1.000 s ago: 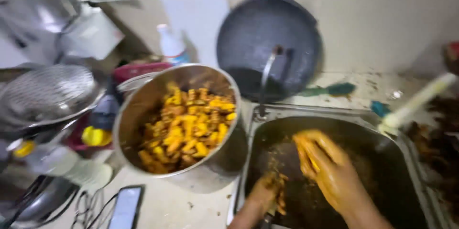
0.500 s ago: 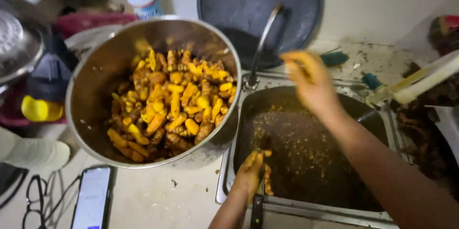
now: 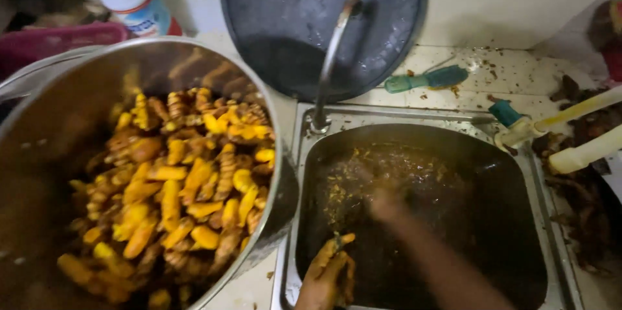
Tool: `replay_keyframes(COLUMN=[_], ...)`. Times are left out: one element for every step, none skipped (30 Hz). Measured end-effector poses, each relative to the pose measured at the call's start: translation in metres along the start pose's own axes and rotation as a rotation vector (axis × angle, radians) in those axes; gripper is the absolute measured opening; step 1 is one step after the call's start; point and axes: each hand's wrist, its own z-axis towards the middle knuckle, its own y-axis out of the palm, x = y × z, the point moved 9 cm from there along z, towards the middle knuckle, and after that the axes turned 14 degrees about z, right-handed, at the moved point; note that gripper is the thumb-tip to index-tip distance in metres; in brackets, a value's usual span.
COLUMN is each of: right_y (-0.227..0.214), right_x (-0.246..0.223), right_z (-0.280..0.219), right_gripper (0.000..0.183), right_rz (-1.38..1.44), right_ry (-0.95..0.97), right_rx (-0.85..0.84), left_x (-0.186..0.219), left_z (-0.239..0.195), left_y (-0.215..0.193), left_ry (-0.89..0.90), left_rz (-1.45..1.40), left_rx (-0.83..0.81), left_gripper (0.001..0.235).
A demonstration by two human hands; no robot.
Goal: Washing and scrubbing turmeric roots in a sink filled with water to clean them
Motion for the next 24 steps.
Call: replay_keyframes(right_y=[0.005, 0.03, 0.053, 0.021, -0.013, -0.049, -0.041, -0.025, -0.006, -0.004, 0.002, 0.009, 0.011, 0.017, 0.022, -0.021, -0.064, -0.11, -0.115, -0.124, -0.135, -0.14, -0.154, -0.166], right_x=[-0.014, -0.046, -0.077, -0.097, -0.123, -0.151, -0.146, -0.13, -0.116, -0.104, -0.096, -0.086, -0.067, -0.051, -0.035, -0.04, -0.041, -0.044, -0.034, -0.029, -0.023, -0.019, -0.023, -0.026], right_z=[-0.009, -0.022, -0.045, -0.073, -0.106, -0.133, -0.141, -0.147, -0.161, -0.158, -0.161, -0.169, -0.171, -0.176, -0.18, -0.196, -0.207, -0.208, -0.21, -0.209, -0.205, -0.206, -0.202, -0.201], right_gripper=[0.051, 0.073, 0.1, 0.1, 0.078, 0.058, 0.058, 0.029, 0.027, 0.027, 0.021, 0.024, 0.024, 0.039, 0.057, 0.057, 0.04, 0.027, 0.027, 0.038, 0.05, 0.05, 0.058, 0.066], right_rz=[-0.001, -0.031, -0.059, -0.058, -0.015, 0.029, 0.03, 0.394, 0.752, 0.753, 0.715, 0.675, 0.675, 0.61, 0.541, 0.539, 0.855, 1.163, 1.161, 1.385, 1.611, 1.615, 1.807, 2.002], right_ry=[0.007, -0.19, -0.389, -0.392, -0.454, -0.519, -0.526, -0.253, 0.034, 0.027, -0.016, -0.058, -0.065, -0.129, -0.192, -0.195, 0.055, 0.303, 0.29, 0.346, 0.399, 0.389, 0.307, 0.224], right_rx=[-0.003, -0.217, -0.43, -0.44, -0.463, -0.473, -0.473, -0.633, -0.777, -0.776, -0.849, -0.93, -0.935, -1.045, -1.152, -1.16, -1.164, -1.125, -1.121, -1.154, -1.182, -1.181, -1.173, -1.162], left_x=[0.0, 0.003, 0.005, 0.001, 0.001, 0.005, 0.0, -0.006, -0.013, -0.015, -0.014, -0.016, -0.014, -0.011, -0.007, -0.004, -0.007, -0.001, 0.008, 0.018, 0.028, 0.015, 0.003, -0.011], left_z=[0.002, 0.003, 0.002, 0.005, 0.005, 0.008, 0.011, 0.015, 0.017, 0.02, 0.022, 0.021, 0.016, 0.015, 0.014, 0.007, 0.002, 0.003, -0.012, -0.023, -0.034, -0.018, -0.002, 0.012], left_y=[0.001, -0.001, -0.002, -0.004, -0.004, -0.005, -0.005, -0.007, -0.008, -0.009, -0.009, -0.01, -0.01, -0.009, -0.008, -0.008, -0.005, -0.001, 0.006, 0.009, 0.014, 0.007, 0.002, -0.007], left_ry=[-0.006, 0.021, 0.047, 0.04, 0.089, 0.149, 0.152, 0.124, 0.096, 0.103, 0.137, 0.167, 0.168, 0.168, 0.169, 0.166, 0.105, 0.061, 0.074, 0.062, 0.05, 0.057, 0.069, 0.075], left_rz=[0.001, 0.028, 0.055, 0.052, 0.087, 0.126, 0.126, 0.052, -0.022, -0.02, -0.011, -0.003, -0.003, 0.0, 0.003, 0.001, -0.057, -0.112, -0.11, -0.017, 0.075, 0.081, 0.04, 0.002], left_rx=[-0.004, 0.018, 0.039, 0.047, 0.036, 0.024, 0.03, 0.04, 0.05, 0.053, 0.052, 0.056, 0.065, 0.06, 0.056, 0.063, 0.037, 0.004, 0.005, 0.063, 0.123, 0.124, 0.117, 0.114], left_gripper=[0.045, 0.042, 0.04, 0.04, 0.038, 0.036, 0.036, 0.034, 0.032, 0.032, 0.029, 0.026, 0.026, 0.028, 0.03, 0.03, 0.036, 0.043, 0.043, 0.047, 0.051, 0.051, 0.045, 0.039])
